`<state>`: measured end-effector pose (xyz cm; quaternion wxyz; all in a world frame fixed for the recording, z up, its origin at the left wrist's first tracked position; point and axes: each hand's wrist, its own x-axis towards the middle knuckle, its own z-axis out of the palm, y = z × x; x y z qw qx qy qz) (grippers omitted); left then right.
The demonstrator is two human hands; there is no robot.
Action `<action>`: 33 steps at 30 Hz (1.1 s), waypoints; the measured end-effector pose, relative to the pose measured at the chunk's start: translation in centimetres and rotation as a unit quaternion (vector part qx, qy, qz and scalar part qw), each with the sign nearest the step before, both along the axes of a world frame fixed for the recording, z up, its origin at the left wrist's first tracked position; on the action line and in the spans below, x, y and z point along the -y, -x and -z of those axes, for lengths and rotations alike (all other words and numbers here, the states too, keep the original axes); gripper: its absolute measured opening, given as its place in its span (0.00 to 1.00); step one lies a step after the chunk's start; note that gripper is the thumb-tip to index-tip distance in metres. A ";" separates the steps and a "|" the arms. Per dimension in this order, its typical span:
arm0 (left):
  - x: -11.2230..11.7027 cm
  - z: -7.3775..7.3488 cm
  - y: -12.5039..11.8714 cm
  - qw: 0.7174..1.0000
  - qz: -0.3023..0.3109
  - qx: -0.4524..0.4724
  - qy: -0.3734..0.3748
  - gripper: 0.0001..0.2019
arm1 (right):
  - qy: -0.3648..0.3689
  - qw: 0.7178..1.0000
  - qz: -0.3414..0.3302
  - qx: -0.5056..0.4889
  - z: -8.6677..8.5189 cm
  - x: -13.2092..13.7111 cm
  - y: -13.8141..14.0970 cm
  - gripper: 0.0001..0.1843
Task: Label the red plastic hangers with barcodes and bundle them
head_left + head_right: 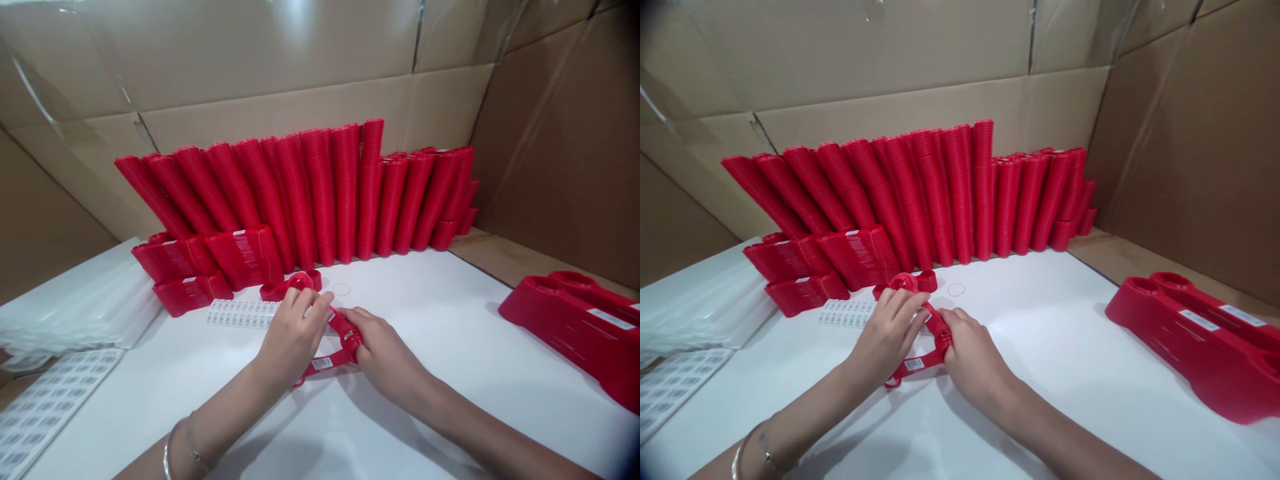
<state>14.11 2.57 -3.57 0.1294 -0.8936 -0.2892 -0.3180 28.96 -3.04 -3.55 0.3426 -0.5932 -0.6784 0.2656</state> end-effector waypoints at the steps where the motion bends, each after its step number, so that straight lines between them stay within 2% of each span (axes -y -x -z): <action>1: 0.1 0.0 0.0 1.000 -0.011 -0.013 -0.015 0.13 | -0.002 1.000 0.001 0.003 0.0 0.0 0.0 0.16; 7: 0.5 -0.1 -0.3 0.993 -0.079 -0.042 -0.076 0.15 | -0.019 1.000 -0.004 0.020 0.1 0.0 0.0 0.22; 15: 0.1 -0.5 -0.5 0.988 -0.061 -0.019 -0.143 0.12 | -0.041 0.999 -0.022 0.005 -0.1 0.2 0.2 0.26; 20: -0.9 -1.3 0.5 0.980 -0.136 -0.004 -0.143 0.15 | -0.032 0.999 -0.027 -0.020 -0.2 0.4 0.1 0.27; 22: -1.6 -1.5 1.2 0.978 -0.141 0.019 -0.150 0.14 | -0.028 0.998 -0.036 -0.030 -0.3 0.5 0.1 0.28; 24: -2.3 -1.7 1.8 0.982 -0.126 0.054 -0.130 0.14 | -0.027 0.998 -0.036 -0.037 -0.4 0.5 0.0 0.30; 27: -2.5 -1.7 2.0 0.990 -0.076 0.119 -0.028 0.12 | -0.028 0.998 -0.030 -0.045 -0.3 0.4 -0.1 0.32; 30: -2.2 -1.6 1.6 0.979 -0.027 0.192 0.068 0.09 | -0.038 0.998 -0.021 -0.055 0.0 0.0 -0.3 0.33; 33: -1.9 -1.4 1.4 0.964 0.012 0.247 0.102 0.10 | -0.057 0.995 -0.005 -0.087 0.3 -0.6 -0.8 0.31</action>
